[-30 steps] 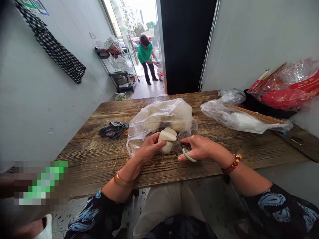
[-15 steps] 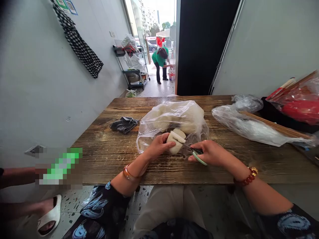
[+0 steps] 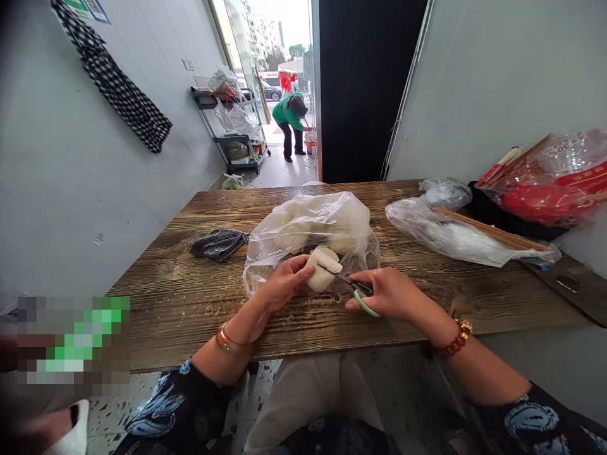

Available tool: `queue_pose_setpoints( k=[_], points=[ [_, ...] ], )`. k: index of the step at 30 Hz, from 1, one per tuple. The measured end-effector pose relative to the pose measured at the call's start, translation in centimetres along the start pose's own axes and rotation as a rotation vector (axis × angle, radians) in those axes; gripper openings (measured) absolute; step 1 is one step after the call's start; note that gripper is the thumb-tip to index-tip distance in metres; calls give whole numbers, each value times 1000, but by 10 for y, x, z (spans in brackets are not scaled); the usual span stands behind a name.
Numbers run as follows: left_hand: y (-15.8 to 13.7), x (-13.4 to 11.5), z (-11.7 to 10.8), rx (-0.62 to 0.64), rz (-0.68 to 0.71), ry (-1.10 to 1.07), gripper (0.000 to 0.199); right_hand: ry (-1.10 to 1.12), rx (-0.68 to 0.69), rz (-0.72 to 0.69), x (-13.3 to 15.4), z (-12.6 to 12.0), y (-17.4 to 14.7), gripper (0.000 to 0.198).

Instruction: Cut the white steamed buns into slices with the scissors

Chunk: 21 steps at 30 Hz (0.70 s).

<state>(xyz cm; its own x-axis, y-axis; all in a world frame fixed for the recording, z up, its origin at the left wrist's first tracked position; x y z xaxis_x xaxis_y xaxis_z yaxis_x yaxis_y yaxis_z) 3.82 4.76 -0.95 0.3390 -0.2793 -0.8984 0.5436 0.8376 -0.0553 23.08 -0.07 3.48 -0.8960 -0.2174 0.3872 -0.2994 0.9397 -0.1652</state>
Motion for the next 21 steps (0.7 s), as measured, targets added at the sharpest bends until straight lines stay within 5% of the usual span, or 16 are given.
queue_pose_setpoints(
  k=[11,21],
  points=[
    [2,-1,-1,-1,62,175,52,27,88,-29,6,5,13,78],
    [2,-2,-2,-43,75,269,50,50,16,-49,-3,12,12,59]
  ],
)
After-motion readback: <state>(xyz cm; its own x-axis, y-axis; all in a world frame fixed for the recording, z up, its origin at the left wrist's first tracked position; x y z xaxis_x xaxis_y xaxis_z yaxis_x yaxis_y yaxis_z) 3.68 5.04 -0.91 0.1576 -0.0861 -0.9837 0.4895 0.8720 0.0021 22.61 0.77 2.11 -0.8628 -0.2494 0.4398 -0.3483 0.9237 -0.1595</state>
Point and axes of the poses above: each hand's wrist, its own y-axis towards the middle knuckle, its own z-axis out of the palm, x = y × z, the point moved 6 cm from there along y, towards the middle knuckle, and after that the axes turned 8 degrees about -y, right-handed, at the moved point
